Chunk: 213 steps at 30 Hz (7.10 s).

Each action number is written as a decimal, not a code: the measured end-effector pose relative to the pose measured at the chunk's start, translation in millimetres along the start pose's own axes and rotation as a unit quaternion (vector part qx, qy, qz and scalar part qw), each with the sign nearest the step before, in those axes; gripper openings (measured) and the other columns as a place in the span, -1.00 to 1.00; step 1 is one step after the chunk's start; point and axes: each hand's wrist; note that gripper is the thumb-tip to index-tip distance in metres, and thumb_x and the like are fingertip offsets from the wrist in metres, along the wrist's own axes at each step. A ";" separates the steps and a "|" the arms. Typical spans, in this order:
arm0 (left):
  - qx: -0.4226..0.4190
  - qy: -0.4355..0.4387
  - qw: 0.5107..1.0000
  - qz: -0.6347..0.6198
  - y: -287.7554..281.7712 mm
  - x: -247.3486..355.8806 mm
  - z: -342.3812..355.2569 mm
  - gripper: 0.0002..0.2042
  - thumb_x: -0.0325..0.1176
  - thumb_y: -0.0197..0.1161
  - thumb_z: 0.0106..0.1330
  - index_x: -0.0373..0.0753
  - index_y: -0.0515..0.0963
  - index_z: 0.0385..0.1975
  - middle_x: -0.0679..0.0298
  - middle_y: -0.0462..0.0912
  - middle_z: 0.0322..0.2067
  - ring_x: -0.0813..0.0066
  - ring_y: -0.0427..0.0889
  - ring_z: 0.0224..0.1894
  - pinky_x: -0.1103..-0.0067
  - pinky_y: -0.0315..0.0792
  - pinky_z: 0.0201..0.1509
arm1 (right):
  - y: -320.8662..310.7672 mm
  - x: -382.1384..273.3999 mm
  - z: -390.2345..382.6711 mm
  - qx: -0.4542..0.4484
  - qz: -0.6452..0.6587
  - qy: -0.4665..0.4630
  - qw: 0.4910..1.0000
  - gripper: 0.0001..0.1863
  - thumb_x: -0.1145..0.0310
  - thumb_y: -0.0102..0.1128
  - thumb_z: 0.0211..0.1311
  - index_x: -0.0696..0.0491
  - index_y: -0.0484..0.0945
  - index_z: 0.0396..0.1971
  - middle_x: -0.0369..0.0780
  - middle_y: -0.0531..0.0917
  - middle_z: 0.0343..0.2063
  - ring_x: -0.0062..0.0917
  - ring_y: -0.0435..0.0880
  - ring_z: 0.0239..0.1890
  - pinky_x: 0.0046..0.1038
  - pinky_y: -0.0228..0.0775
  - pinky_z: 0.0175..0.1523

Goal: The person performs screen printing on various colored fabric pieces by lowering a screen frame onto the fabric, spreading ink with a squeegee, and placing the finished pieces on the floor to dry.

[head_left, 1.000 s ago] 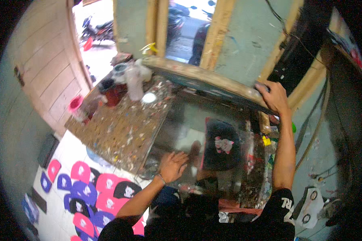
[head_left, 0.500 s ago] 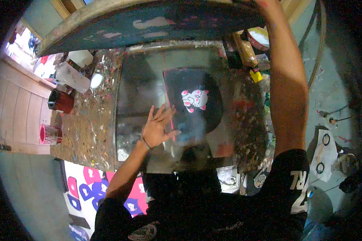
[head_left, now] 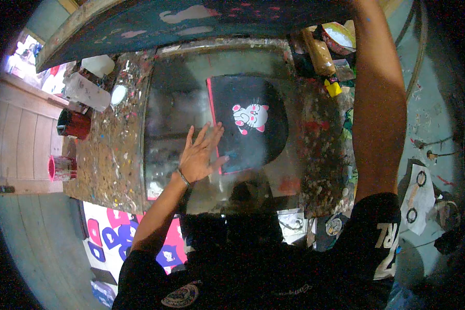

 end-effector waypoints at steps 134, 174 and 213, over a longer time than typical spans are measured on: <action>0.099 -0.081 0.992 -0.020 -63.9 41.7 -42.5 -0.52 -0.22 0.60 -0.17 -0.29 0.53 -0.30 0.15 0.54 -0.32 0.15 0.55 -0.16 0.32 0.37 -0.11 | 173.9 -21.5 -224.7 -0.184 0.174 0.009 0.967 -0.38 0.38 0.30 0.07 0.00 0.49 0.23 0.03 0.62 0.07 -0.07 0.62 0.09 -0.11 0.42 0.25; 0.091 -0.092 0.991 -0.045 -54.0 32.5 -43.1 -0.55 -0.22 0.60 -0.15 -0.30 0.52 -0.35 0.11 0.55 -0.35 0.08 0.55 -0.21 0.29 0.36 -0.14 | 198.1 -14.8 -235.9 -0.138 0.010 -0.040 0.990 -0.56 0.51 0.09 0.08 -0.01 0.52 0.03 -0.10 0.64 -0.11 -0.11 0.59 0.02 -0.08 0.36 0.18; 0.134 -0.075 0.987 -0.047 -43.2 34.5 -43.5 -0.52 -0.13 0.60 -0.15 -0.27 0.46 -0.42 0.08 0.49 -0.44 0.00 0.51 -0.32 0.24 0.31 -0.23 | 243.5 -18.4 -224.5 -0.057 0.044 -0.025 0.997 -0.70 0.45 0.10 0.16 -0.01 0.60 -0.09 -0.09 0.67 -0.25 -0.10 0.65 -0.13 -0.05 0.46 0.01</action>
Point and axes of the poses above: each hand's wrist, its own z-axis towards the middle knuckle, its own y-axis out of the palm, x = y × z
